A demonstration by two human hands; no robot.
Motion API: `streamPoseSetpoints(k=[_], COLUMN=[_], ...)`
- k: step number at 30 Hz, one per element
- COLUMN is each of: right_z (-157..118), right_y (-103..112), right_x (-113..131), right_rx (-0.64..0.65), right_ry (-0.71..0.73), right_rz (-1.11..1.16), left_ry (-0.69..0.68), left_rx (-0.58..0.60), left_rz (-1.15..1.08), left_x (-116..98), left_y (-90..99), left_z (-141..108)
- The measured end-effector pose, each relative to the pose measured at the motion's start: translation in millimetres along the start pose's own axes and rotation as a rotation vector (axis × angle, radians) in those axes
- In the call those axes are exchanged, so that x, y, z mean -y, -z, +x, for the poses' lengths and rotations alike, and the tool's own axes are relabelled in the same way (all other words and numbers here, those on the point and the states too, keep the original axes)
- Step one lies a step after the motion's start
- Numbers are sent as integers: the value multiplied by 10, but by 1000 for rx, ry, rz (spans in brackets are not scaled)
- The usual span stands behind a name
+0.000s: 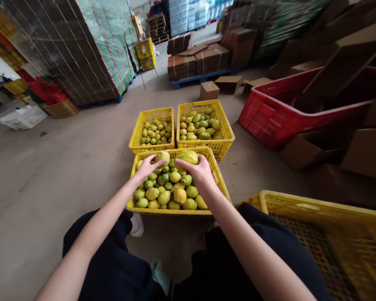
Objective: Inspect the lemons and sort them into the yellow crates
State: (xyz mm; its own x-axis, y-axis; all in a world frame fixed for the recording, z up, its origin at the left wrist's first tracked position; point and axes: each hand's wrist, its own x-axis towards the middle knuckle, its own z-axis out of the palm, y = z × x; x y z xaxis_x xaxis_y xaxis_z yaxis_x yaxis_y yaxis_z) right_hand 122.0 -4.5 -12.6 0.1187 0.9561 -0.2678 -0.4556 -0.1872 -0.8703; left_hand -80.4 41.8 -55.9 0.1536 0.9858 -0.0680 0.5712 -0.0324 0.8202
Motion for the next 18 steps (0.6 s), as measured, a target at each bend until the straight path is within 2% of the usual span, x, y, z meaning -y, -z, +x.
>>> streamPoseSetpoints(k=[2, 4, 8, 11, 15, 18], right_z=[-12, -32, -121, -202, -265, -275], right_y=[20, 27, 35, 65, 104, 94], right_x=[-11, 3, 87, 181, 289, 320], right_rx=[-39, -58, -11, 22, -7, -49], right_ry=[145, 284, 529, 714, 1001, 1200], right_rz=[-86, -190, -442, -612, -888, -977], left_ry=[-23, -73, -159, -226, -391, -471], left_rx=[-46, -49, -43, -71, -160, -199], left_rz=[-291, -426, -420, -425, -394, -381], left_x=[-211, -367, -521, -613, -761, -844], left_y=[219, 314, 205, 113, 134, 154], left_z=[-81, -206, -429, -508, -543, -552])
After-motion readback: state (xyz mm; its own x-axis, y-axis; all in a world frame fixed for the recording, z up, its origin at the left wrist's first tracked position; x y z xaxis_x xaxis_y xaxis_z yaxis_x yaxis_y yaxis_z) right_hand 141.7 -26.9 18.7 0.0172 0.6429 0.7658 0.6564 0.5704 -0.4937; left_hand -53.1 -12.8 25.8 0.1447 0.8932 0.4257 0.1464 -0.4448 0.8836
